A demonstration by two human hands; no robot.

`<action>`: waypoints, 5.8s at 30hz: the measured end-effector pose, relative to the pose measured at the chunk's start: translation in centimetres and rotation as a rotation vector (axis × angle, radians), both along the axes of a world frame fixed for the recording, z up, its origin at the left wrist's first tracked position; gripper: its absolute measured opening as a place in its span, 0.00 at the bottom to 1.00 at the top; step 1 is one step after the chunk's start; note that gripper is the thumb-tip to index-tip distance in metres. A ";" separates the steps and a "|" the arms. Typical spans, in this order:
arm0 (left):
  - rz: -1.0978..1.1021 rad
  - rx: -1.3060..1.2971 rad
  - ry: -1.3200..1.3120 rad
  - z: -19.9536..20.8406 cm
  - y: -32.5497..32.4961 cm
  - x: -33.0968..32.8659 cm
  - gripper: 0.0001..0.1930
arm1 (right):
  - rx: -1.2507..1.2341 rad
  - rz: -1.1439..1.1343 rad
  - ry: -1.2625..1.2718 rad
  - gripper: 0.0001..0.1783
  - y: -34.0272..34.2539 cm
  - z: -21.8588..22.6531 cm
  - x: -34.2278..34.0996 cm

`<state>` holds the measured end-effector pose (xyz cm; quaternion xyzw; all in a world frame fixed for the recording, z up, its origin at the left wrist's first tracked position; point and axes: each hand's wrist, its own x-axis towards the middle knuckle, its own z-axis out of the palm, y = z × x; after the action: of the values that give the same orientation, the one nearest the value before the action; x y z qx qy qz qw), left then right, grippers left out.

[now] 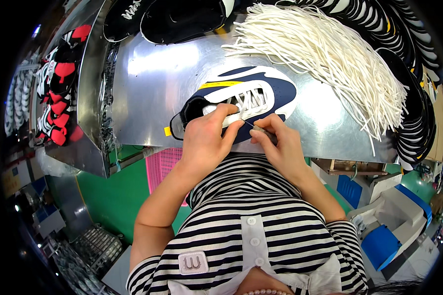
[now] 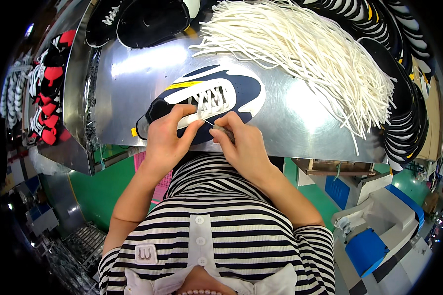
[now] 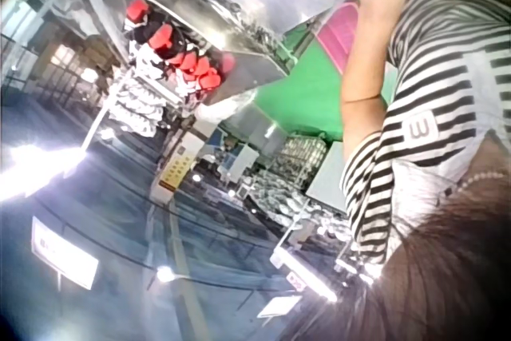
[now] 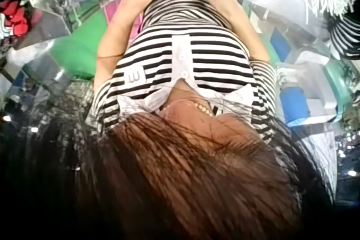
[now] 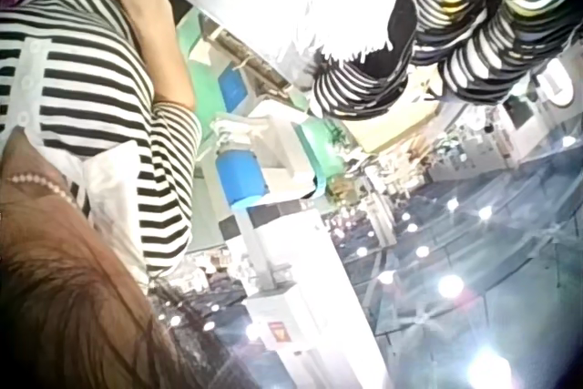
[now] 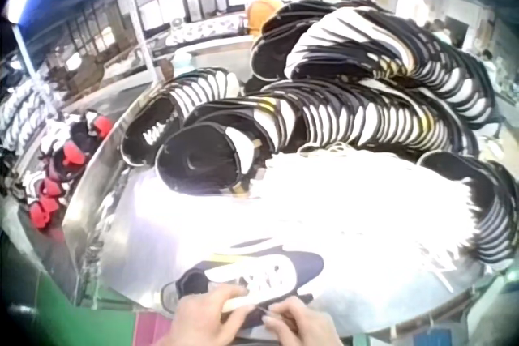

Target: The person laces white cords through the eyelets of a blue and white shoe upper. The person handles several shoe uppers one at a time, threading the lace through multiple points on each upper before placing it back on the metal table.

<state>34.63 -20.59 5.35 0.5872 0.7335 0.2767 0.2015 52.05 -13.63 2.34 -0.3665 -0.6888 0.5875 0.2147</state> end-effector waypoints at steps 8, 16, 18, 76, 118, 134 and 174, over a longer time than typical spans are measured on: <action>-0.296 0.163 0.107 -0.3 -0.4 0.1 0.16 | -0.189 0.046 -0.089 0.09 1.0 1.1 -2.2; -0.175 -0.115 -0.191 0.8 -0.7 -0.4 0.14 | -0.070 0.001 -0.121 0.12 3.5 2.9 3.4; -0.207 -0.156 -0.270 0.9 -0.4 -0.3 0.12 | 0.026 -0.234 0.131 0.11 5.0 1.3 1.3; 0.317 0.007 -1.769 -3.3 -11.8 2.6 0.22 | -1.076 0.115 0.506 0.17 -4.2 -0.2 4.1; 0.007 0.141 -1.652 -0.2 -3.1 0.6 0.34 | -0.763 0.058 0.416 0.21 -0.6 -2.2 0.7; 0.239 0.090 0.919 4.3 7.5 -24.3 0.23 | -0.589 -0.113 0.348 0.06 2.7 1.7 -1.2; -0.056 0.496 0.435 2.1 1.4 -7.3 0.11 | -0.486 0.230 1.254 0.06 2.5 14.4 8.7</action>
<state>27.34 -19.22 7.42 0.6835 0.6533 0.3095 -0.1013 60.77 -11.09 16.79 0.0812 -0.3172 0.8459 0.4209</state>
